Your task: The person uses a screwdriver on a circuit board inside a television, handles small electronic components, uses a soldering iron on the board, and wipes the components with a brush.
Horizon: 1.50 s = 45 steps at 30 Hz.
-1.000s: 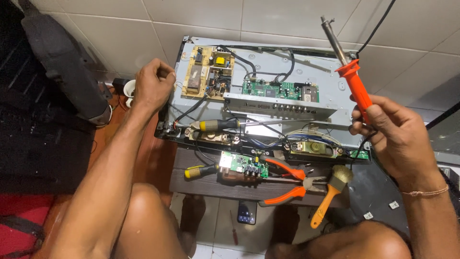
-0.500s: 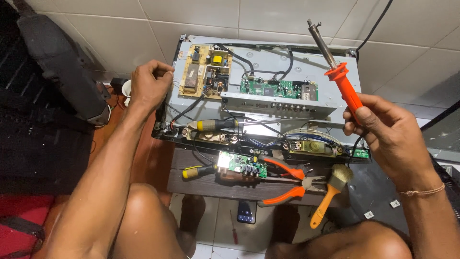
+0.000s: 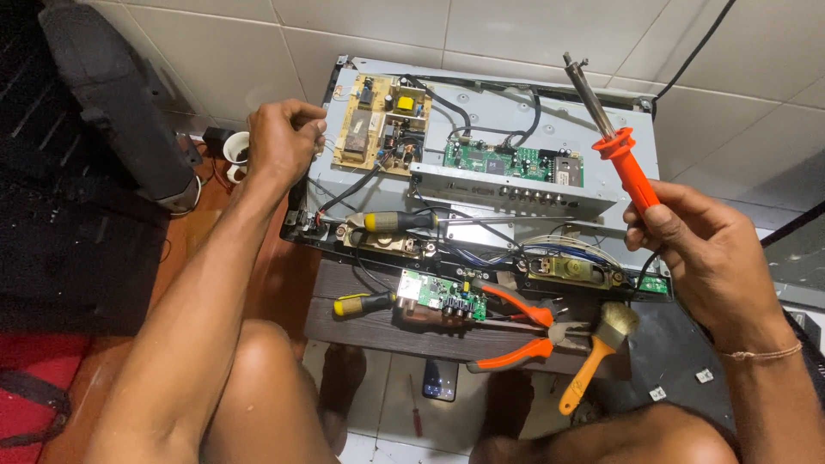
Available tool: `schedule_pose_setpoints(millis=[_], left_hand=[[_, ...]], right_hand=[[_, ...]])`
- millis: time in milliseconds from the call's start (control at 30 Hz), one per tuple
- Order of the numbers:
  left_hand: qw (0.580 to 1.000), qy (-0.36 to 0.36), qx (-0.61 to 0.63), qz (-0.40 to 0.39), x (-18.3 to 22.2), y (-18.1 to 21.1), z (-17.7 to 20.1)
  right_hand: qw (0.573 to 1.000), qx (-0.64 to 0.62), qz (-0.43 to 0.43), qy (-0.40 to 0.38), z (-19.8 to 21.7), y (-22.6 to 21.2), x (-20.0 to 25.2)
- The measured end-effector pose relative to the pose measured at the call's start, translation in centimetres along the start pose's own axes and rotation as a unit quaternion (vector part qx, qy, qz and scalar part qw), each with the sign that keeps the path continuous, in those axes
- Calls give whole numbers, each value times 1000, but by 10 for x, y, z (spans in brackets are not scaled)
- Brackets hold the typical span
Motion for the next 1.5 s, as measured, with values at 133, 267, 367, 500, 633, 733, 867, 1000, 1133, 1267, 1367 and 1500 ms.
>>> schedule_pose_setpoints(millis=[133,267,367,500,633,733,867,1000,1133,1267,1367,1500], left_hand=[[1000,2,2,-2,-1,2,1],[1000,-1,0,-4,-1,3,0],[999,-7,-22,-35,-6,-3,-4],[992,-13,-73,-99,-11,-5,-8],[995,-21,-64,-69,-9,-4,-10],[992,-12,-82,-92,-7,0,-8],[992,-18,-94,-76,-7,1,-6],[995,-34,-85,-44,-4,5,-7],[992,-29,-90,-81,-5,7,-6],[990,-9,-94,-107,-10,4,-6],[989,7,-87,-121,-8,12,-2],[989,-17,-86,-118,-1,19,-5]], right_hand=[[1000,-4,3,-2,3,5,-3],[1000,18,-2,5,0,3,-3],[1000,30,-5,7,-2,1,-2],[999,35,-4,8,-3,2,-3],[999,44,-3,7,-5,-1,-2],[998,63,-10,14,-8,-4,0],[997,74,-19,17,-10,-5,1],[997,72,-14,12,-7,-3,-1],[998,56,-3,13,-6,-4,0],[997,69,-13,35,-2,-3,-1],[997,62,-12,40,2,-3,-2],[994,92,-13,53,4,-8,1]])
Point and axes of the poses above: each hand's wrist, its own x-axis away from the middle knuckle, its own z-axis out of the back of the hand, y = z × x, the point moved 6 cm from there along -x, towards the middle knuckle, and after that the axes turned 7 degrees about -z, right-handed, at the moved point
